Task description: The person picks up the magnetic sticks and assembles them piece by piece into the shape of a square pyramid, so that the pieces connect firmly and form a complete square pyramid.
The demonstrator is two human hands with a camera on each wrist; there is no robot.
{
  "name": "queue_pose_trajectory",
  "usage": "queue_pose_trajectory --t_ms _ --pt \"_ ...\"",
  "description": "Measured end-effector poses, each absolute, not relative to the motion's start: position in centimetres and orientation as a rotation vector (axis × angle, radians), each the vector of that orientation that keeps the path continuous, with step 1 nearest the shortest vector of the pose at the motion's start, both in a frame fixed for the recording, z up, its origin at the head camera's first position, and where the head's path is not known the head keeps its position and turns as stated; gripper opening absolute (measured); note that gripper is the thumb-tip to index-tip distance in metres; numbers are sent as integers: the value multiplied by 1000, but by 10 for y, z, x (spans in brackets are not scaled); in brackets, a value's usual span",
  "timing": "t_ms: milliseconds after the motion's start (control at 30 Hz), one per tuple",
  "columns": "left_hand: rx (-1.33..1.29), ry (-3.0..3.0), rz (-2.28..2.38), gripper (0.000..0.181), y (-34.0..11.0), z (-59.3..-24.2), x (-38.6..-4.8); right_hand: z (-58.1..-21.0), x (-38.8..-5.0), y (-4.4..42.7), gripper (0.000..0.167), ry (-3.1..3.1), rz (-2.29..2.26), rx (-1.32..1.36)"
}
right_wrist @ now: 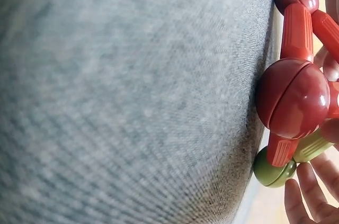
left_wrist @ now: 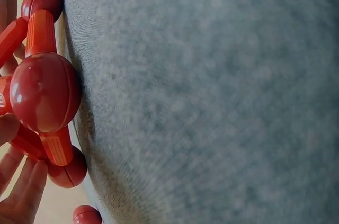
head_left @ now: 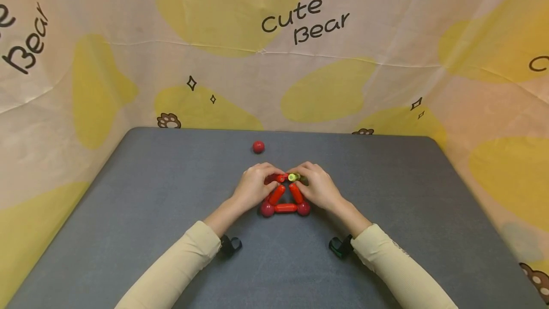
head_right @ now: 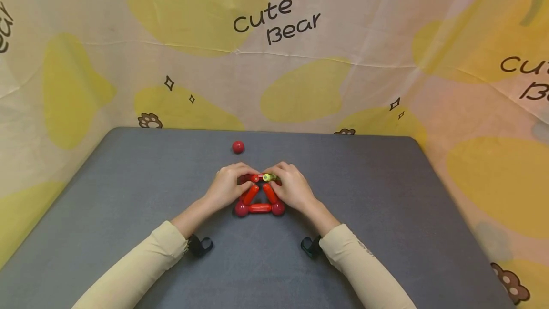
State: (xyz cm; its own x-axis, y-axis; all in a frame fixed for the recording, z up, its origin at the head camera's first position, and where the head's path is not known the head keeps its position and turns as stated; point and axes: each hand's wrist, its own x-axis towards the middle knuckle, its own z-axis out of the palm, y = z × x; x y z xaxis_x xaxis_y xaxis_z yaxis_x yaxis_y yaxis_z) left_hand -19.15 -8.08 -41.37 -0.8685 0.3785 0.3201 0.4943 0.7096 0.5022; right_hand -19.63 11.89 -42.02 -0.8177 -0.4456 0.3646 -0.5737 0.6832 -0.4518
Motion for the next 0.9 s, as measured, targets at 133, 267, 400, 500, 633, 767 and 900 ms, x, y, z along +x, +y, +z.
queue_pose_trajectory --t_ms 133,267,400,500,633,767,900 --pt "-707 -2717 -891 24 -81 -414 -192 -420 -196 119 26 -2673 832 830" --pt "-702 -2709 -902 24 -81 -415 -192 -420 -196 120 26 -2671 835 831" --pt "-693 -2709 -914 23 -81 -415 -192 -421 -196 120 26 -2667 839 832" --pt "-690 -2712 -916 24 -82 -414 -192 -421 -196 120 27 -2664 841 835" --pt "-685 -2728 -917 24 -81 -414 -192 -421 -194 122 32 -2661 843 851" --pt "-682 -2739 -926 25 -82 -414 -193 -419 -192 126 35 -2683 874 830" --pt "-688 -2733 -925 25 -82 -415 -193 -418 -189 131 37 -2727 923 713"
